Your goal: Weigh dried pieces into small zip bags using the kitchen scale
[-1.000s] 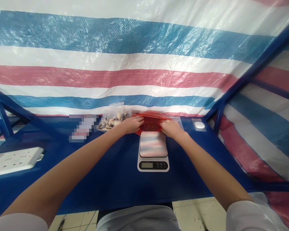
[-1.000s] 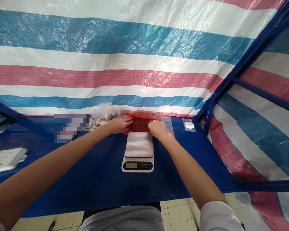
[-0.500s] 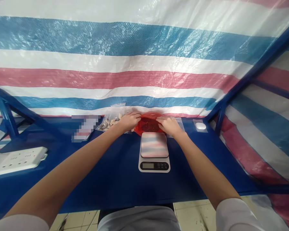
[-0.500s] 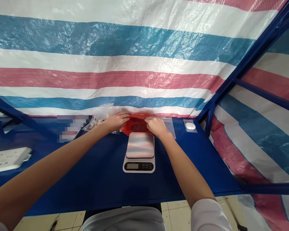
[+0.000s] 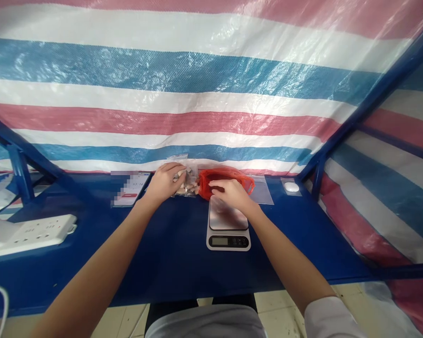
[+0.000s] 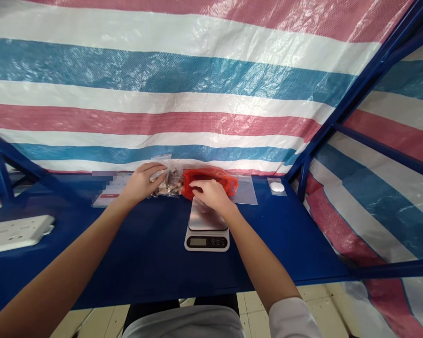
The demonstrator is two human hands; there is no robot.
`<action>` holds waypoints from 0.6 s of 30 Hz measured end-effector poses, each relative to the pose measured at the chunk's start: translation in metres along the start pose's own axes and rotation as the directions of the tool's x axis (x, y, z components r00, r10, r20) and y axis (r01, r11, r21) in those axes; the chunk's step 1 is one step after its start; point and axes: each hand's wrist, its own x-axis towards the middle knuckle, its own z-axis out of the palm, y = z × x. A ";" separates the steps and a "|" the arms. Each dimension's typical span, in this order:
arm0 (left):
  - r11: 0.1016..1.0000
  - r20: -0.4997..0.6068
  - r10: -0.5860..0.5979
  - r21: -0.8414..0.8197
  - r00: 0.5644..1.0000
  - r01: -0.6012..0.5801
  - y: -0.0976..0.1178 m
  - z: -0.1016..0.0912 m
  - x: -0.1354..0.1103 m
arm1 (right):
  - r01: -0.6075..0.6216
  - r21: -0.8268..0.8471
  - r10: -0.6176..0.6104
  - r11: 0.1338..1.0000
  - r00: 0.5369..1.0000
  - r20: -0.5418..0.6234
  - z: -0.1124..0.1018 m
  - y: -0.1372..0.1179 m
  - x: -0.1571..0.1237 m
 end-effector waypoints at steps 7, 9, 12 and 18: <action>0.993 0.014 -0.098 0.064 0.995 0.097 -0.034 0.003 -0.027 | -0.014 0.273 0.011 0.962 1.000 0.011 0.027 -0.025 0.051; 0.989 0.015 -0.137 0.058 0.990 0.136 -0.041 0.005 -0.029 | -0.057 0.332 0.049 0.942 0.998 0.030 0.034 -0.031 0.068; 0.983 0.032 -0.183 0.016 0.983 0.182 -0.049 0.007 -0.027 | -0.096 0.336 0.118 0.937 0.992 -0.047 0.047 -0.035 0.090; 0.955 0.050 -0.278 -0.095 0.959 0.282 -0.054 0.012 -0.018 | -0.205 0.368 0.256 0.907 0.962 -0.096 0.076 -0.033 0.112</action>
